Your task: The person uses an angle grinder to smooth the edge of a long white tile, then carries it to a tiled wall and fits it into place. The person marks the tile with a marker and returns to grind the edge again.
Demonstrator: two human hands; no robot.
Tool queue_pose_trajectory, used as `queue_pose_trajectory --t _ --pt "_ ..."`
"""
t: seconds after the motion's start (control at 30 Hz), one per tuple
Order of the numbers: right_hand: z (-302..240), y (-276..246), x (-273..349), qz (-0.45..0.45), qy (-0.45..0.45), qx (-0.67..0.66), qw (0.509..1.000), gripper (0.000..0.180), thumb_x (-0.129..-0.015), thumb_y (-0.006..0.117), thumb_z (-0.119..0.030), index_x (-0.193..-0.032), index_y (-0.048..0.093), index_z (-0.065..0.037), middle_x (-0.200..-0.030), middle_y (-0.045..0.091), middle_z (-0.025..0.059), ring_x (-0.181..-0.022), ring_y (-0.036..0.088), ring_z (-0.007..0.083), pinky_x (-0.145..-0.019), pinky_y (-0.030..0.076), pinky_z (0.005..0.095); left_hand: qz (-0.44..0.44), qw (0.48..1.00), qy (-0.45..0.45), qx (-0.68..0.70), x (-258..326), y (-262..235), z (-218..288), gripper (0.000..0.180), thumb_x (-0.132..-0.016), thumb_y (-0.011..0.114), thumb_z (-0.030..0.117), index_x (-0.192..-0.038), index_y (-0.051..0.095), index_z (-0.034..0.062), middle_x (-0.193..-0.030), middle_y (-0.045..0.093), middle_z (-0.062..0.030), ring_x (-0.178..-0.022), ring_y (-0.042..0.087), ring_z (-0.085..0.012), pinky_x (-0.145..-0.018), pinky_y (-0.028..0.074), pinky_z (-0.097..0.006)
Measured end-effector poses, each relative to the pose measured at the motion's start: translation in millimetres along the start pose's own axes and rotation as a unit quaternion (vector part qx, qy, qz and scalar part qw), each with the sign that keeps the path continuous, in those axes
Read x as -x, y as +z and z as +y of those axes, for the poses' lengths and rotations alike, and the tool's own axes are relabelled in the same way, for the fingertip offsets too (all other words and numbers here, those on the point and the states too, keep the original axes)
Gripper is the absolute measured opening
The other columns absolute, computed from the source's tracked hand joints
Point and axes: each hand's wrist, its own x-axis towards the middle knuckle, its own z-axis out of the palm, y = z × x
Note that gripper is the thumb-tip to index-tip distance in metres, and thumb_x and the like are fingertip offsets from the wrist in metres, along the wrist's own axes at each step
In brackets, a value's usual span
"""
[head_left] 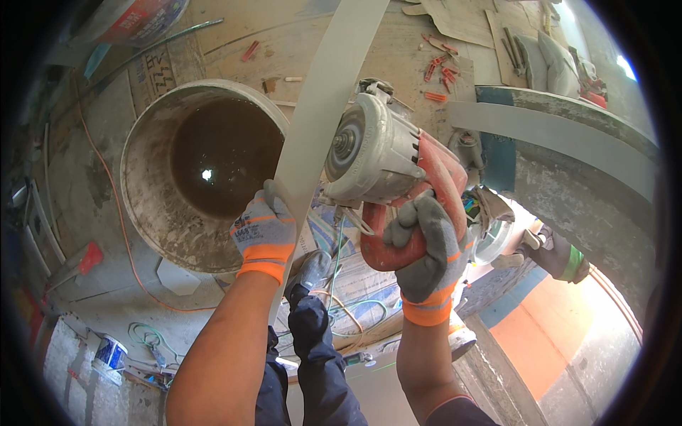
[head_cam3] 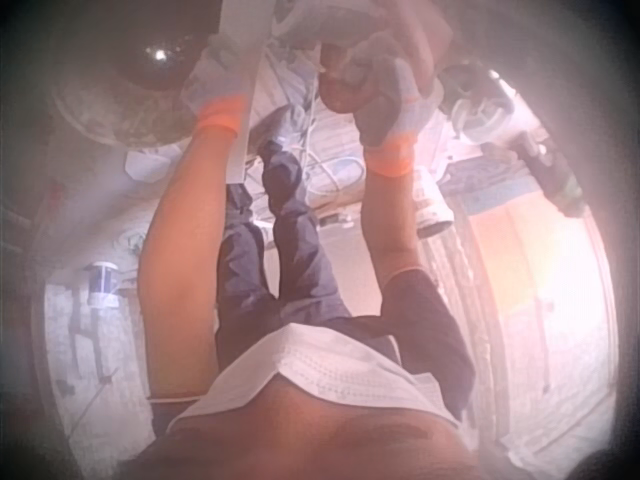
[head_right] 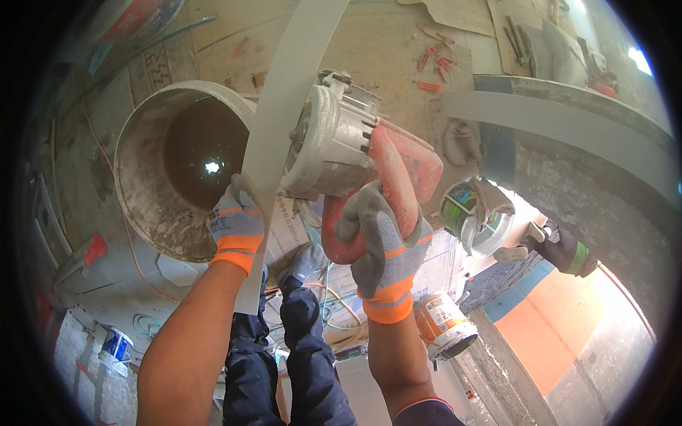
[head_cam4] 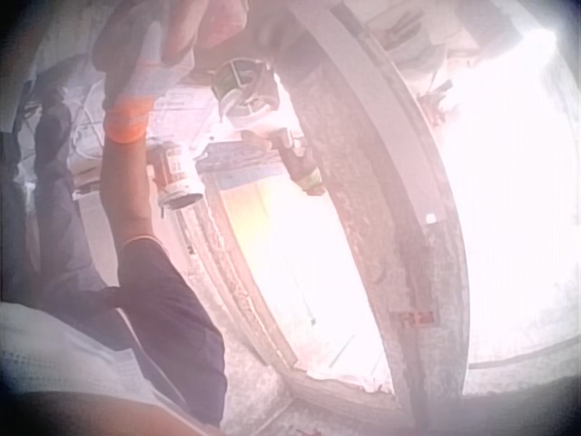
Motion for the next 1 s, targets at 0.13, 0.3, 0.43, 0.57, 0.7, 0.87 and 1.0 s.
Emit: queue_pose_trajectory --t 0.13,0.3,0.43,0.57,0.7,0.87,1.0 --pt "-0.7 -0.7 0.4 -0.001 -0.013 0.026 1.0 0.016 -0.074 0.043 -0.002 -0.083 0.056 0.002 -0.058 0.049 0.0033 -0.054 0.048 0.0163 -0.053 0.04 0.027 -0.002 1.0 -0.004 -0.003 -0.1 -0.6 0.7 0.033 -0.083 0.044 0.034 -0.1 0.057 0.0077 -0.093 0.063 -0.0144 -0.084 0.062 -0.0325 -0.074 0.048 -0.042" --pt "-2.8 -0.6 3.5 0.004 0.061 -0.081 0.995 0.017 -0.087 0.047 -0.016 -0.083 0.049 0.0 -0.069 0.05 0.006 -0.055 0.047 0.0124 -0.054 0.043 0.0279 -0.007 1.0 -0.009 -0.019 0.1 -0.8 1.3 0.034 -0.083 0.045 0.033 -0.102 0.057 0.0076 -0.094 0.063 -0.0141 -0.084 0.062 -0.0318 -0.074 0.048 -0.042" --pt "-1.8 -1.1 5.4 -0.003 0.038 -0.033 0.999 0.017 -0.087 0.047 -0.016 -0.083 0.049 0.0 -0.069 0.05 0.0062 -0.055 0.047 0.0125 -0.054 0.043 0.0279 0.009 1.0 0.003 -0.015 -0.4 -0.4 0.9 0.034 -0.084 0.044 0.034 -0.102 0.058 0.0079 -0.093 0.064 -0.0137 -0.084 0.062 -0.0317 -0.074 0.048 -0.042" --pt "0.7 -2.8 6.4 -0.014 0.021 -0.002 1.0 0.015 -0.084 0.047 -0.014 -0.084 0.05 0.0 -0.067 0.049 0.0056 -0.055 0.047 0.0133 -0.054 0.043 0.028 0.002 1.0 -0.008 0.001 -0.1 -1.0 1.9 0.034 -0.084 0.043 0.034 -0.101 0.058 0.0083 -0.093 0.064 -0.0138 -0.083 0.062 -0.0315 -0.074 0.048 -0.042" --pt "1.4 -3.0 7.3 -0.012 -0.002 0.031 0.999 0.027 -0.074 0.046 -0.004 -0.097 0.057 0.003 -0.06 0.048 0.0022 -0.056 0.048 0.016 -0.055 0.04 0.0273 0.012 1.0 0.0 -0.009 0.2 -1.9 2.9 0.033 -0.084 0.043 0.033 -0.099 0.058 0.0082 -0.092 0.064 -0.014 -0.083 0.062 -0.032 -0.073 0.048 -0.043" --pt "-1.3 -0.6 10.2 0.001 0.069 -0.068 0.995 0.032 -0.079 0.043 -0.008 -0.107 0.053 0.004 -0.061 0.049 0.0027 -0.056 0.047 0.0136 -0.056 0.041 0.026 0.007 1.0 -0.003 -0.019 -0.3 -2.7 3.3 0.032 -0.084 0.043 0.033 -0.097 0.057 0.008 -0.091 0.064 -0.0141 -0.083 0.062 -0.0325 -0.073 0.048 -0.043" --pt "-1.6 2.4 13.9 0.049 0.147 -0.213 0.965 0.016 -0.087 0.047 -0.016 -0.084 0.047 -0.001 -0.069 0.05 0.0057 -0.055 0.048 0.0128 -0.054 0.043 0.0276 0.001 1.0 0.001 -0.021 -0.8 -3.6 4.1 0.032 -0.084 0.043 0.033 -0.097 0.057 0.0078 -0.09 0.064 -0.0145 -0.083 0.062 -0.0327 -0.073 0.048 -0.044"
